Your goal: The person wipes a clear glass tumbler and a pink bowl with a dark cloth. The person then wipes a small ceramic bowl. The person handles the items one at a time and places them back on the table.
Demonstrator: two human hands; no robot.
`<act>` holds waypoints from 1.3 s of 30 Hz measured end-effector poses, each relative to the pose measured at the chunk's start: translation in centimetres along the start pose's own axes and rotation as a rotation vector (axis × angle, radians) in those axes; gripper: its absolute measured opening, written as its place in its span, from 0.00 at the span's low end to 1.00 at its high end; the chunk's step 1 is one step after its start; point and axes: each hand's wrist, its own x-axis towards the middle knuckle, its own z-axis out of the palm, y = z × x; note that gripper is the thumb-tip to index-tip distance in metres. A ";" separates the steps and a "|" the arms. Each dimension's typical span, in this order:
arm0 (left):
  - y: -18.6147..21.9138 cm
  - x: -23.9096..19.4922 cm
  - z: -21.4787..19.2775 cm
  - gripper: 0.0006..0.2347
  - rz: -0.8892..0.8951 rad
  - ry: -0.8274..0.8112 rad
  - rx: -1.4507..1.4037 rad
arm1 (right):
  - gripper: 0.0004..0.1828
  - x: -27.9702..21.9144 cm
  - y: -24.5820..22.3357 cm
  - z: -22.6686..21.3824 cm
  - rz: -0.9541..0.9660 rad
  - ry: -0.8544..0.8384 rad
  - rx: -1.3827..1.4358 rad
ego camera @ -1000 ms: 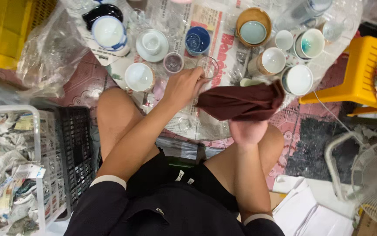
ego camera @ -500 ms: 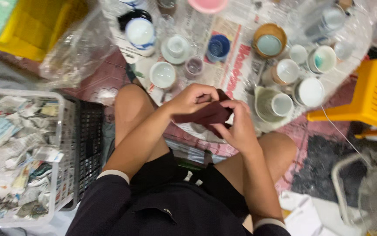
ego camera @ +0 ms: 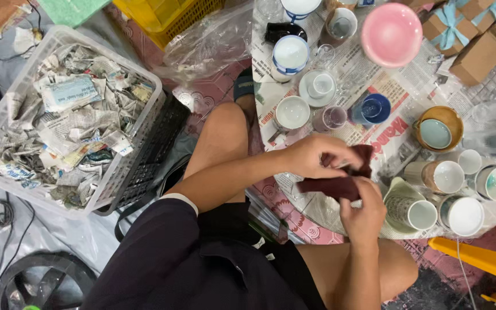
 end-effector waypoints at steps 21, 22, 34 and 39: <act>-1.1 -0.3 2.1 0.12 -0.343 0.213 -0.024 | 0.17 -3.7 4.7 3.5 0.137 -0.064 0.499; -1.0 -0.3 2.3 0.13 -0.284 0.227 0.008 | 0.17 -4.1 5.3 3.7 0.139 -0.070 0.639; -0.4 0.1 0.9 0.33 0.045 0.049 0.027 | 0.13 -5.9 5.5 3.3 0.259 0.103 0.769; -1.2 0.7 -1.1 0.41 -0.391 -0.209 -0.038 | 0.21 -3.8 4.6 1.1 -0.275 0.136 0.076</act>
